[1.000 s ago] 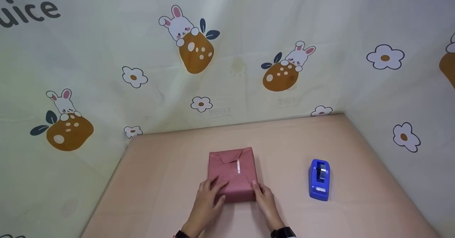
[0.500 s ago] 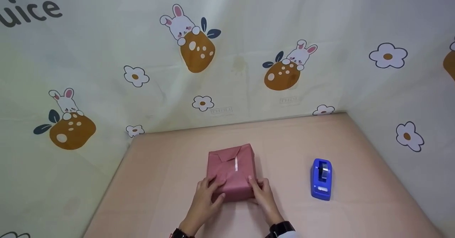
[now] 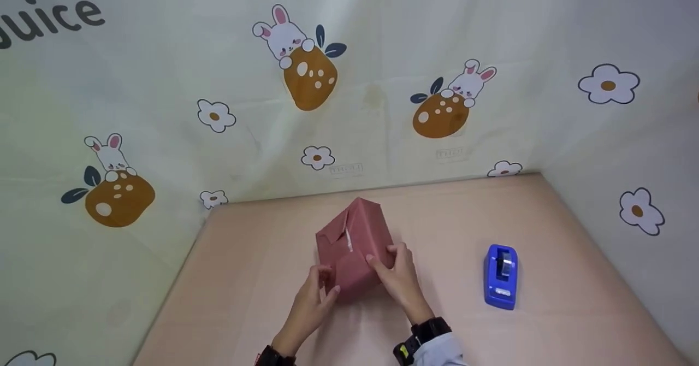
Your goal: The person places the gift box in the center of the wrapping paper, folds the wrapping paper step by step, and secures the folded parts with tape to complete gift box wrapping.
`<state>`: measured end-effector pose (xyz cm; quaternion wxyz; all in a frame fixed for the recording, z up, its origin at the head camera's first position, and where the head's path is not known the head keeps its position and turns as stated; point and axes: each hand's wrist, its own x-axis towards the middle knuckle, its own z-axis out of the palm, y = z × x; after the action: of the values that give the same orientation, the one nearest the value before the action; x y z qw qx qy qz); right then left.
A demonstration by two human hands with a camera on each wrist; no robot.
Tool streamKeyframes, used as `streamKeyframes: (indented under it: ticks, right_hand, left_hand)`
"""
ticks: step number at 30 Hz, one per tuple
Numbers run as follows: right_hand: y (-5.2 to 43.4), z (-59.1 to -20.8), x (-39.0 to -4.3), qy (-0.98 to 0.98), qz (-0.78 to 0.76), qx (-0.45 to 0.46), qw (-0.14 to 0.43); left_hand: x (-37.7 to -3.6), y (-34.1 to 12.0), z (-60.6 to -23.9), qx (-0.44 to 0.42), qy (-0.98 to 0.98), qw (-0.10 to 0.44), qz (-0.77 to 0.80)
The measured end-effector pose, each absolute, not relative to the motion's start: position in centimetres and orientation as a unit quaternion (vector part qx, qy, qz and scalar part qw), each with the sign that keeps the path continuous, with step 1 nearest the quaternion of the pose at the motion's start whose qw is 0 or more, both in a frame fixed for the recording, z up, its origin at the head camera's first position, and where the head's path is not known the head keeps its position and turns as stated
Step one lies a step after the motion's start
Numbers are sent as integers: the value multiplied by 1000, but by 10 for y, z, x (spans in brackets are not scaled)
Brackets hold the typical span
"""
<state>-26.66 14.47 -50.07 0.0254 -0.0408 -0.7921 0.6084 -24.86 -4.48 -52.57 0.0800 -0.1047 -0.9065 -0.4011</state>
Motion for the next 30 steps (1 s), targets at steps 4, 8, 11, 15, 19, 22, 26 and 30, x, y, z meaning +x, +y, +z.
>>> streamKeyframes:
  ticks: [4, 8, 11, 15, 19, 22, 26, 30]
  right_hand:
    - [147, -494, -266, -835, 536, 44, 115]
    - [147, -493, -263, -866, 444, 126, 195]
    - [148, -495, -260, -875, 399, 162, 222]
    - [153, -496, -259, -869, 375, 208, 249]
    - [159, -499, -260, -873, 328, 245, 266]
    - [161, -503, -259, -879, 302, 262, 261]
    - [160, -508, -255, -880, 286, 286, 248]
    - [161, -514, -248, -881, 275, 297, 245]
  left_hand:
    - [-250, -45, -531, -126, -884, 45, -449]
    - [-248, -48, -547, -167, -873, -11, -457]
    - [-244, -54, -559, -171, -874, -39, -454]
    - [-245, -62, -565, -142, -870, -26, -472]
    - [-252, -73, -561, -106, -854, -8, -510]
    - [-257, -80, -555, -78, -830, -6, -553]
    - [-264, -86, -543, -30, -749, -41, -661]
    - [-270, -89, -530, 23, -663, -106, -741]
